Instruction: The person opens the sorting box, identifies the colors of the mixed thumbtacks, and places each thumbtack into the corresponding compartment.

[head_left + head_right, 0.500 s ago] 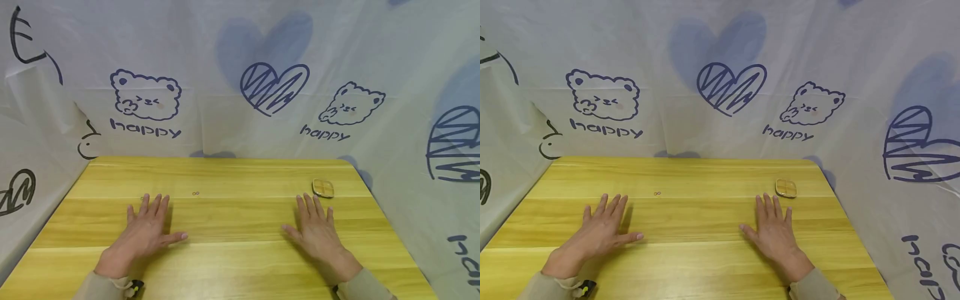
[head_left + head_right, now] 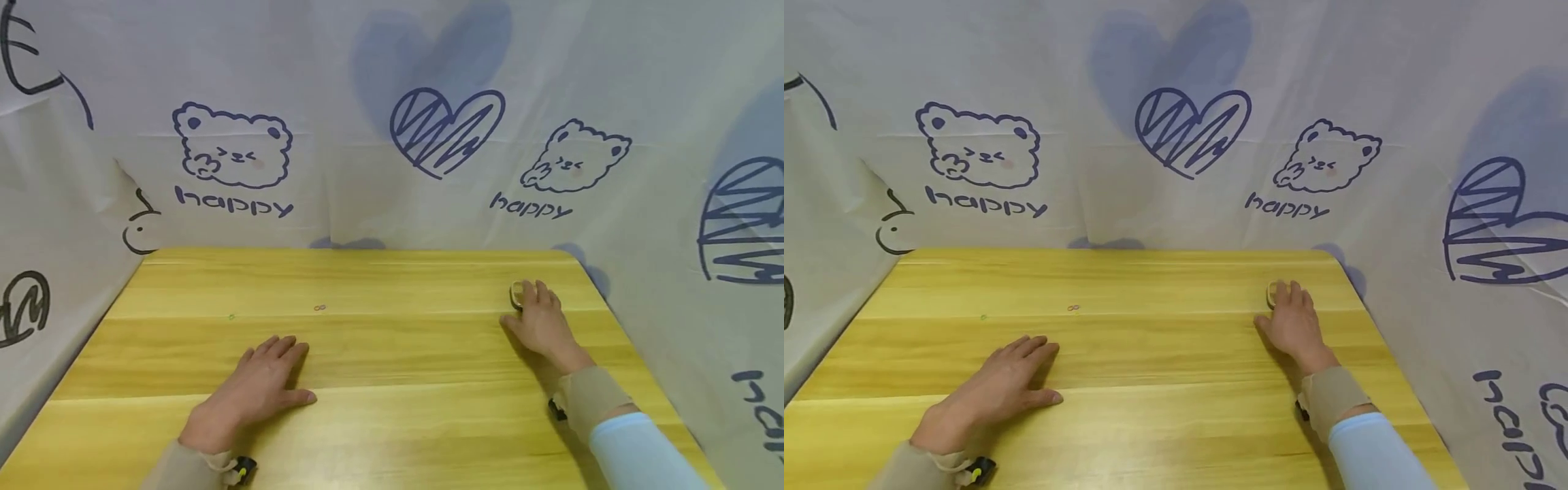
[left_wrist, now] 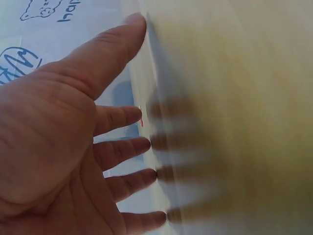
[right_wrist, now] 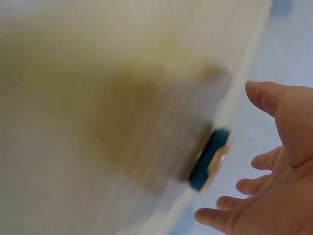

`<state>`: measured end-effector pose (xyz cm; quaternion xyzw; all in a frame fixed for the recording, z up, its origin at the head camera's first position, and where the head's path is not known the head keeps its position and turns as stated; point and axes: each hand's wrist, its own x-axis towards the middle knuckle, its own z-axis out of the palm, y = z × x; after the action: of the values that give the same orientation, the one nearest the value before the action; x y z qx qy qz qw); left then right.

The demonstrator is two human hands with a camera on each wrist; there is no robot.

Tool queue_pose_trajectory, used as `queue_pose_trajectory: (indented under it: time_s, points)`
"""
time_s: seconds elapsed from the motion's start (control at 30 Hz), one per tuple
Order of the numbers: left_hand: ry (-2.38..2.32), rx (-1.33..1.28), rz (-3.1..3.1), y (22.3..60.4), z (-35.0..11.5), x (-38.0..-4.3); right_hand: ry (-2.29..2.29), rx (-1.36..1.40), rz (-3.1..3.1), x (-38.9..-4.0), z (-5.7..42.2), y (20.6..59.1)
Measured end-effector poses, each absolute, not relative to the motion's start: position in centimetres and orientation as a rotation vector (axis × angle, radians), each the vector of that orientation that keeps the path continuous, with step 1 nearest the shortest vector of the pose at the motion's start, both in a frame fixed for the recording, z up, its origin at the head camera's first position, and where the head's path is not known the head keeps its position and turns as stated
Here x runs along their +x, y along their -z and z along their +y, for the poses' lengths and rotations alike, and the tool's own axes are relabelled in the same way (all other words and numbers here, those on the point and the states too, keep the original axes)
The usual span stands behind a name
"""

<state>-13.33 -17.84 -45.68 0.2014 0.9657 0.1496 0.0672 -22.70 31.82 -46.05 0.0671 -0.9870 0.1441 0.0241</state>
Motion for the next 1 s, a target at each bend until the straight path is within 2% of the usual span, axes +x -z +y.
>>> queue_pose_trajectory:
  time_s: [0.17,0.3,1.0]
  points:
    - [-0.515,0.659,2.902,46.0,-17.8,-13.2,-0.612,0.096,-3.184,-25.3,32.6,45.9]
    - [-0.556,0.692,2.899,46.2,-17.7,-13.2,-0.621,0.064,-3.224,-26.1,32.9,45.9]
    - [-0.681,0.668,2.896,46.4,-17.3,-13.6,-0.613,-0.036,-3.169,-24.6,30.6,46.3]
